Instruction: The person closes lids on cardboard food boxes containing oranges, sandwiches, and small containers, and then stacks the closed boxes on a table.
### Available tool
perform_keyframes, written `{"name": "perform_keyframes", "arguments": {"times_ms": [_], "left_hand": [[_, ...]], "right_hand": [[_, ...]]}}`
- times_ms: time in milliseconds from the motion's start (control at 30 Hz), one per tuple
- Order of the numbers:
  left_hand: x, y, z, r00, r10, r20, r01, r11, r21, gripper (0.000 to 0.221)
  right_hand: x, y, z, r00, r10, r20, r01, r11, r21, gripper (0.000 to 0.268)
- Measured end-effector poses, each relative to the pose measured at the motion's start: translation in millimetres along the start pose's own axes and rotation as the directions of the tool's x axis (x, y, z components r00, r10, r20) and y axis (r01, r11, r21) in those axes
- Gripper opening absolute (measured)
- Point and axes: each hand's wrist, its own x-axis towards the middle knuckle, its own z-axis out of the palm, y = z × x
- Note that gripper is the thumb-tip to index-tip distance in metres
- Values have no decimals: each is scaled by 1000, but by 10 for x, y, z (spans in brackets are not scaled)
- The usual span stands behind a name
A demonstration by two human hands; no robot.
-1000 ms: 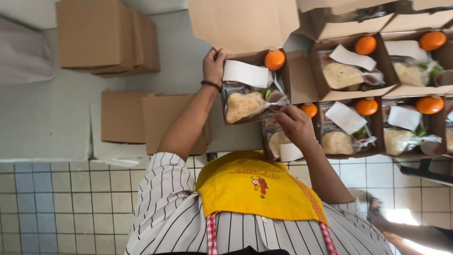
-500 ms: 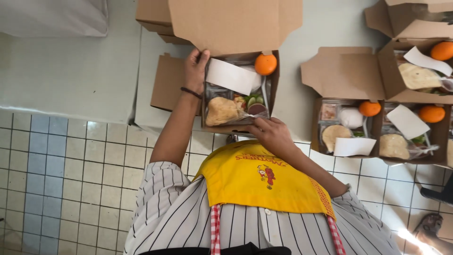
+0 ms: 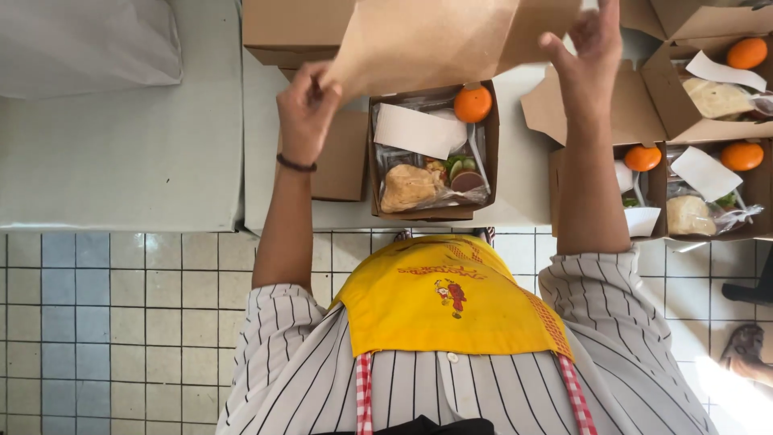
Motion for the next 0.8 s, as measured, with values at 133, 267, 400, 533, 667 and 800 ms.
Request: {"name": "perform_keyframes", "arguments": {"times_ms": [133,267,400,533,667,800], "left_hand": [[-449,-76,26,989,113,92,-130,969,210,17],[-1005,-117,279,928,-261,267,169,931,323,77],[-1266,-288,627,866,-355,352,348,934,86,106],[-1356,-474,645,895,-335,295,316,942,112,107],[-1274,-381,610,910,-328,252,296,942,156,98],[-1201,-274,654,899,-380,219,350,922,164,91]], "right_hand": [[-453,-517,-43,973,-216,81,231,891,-390,37],[-1010,-314,93,947,52,318,34,965,-261,75],[-1202,-57,340,889,169,425,-291,926,240,78],[-1377,420,373,884,171,434,-378,807,453,80],[-1387,173,387,893,262,366,-388,859,334,60],[-1352,-113,446,887,325,328,-356,934,37,54]]}}
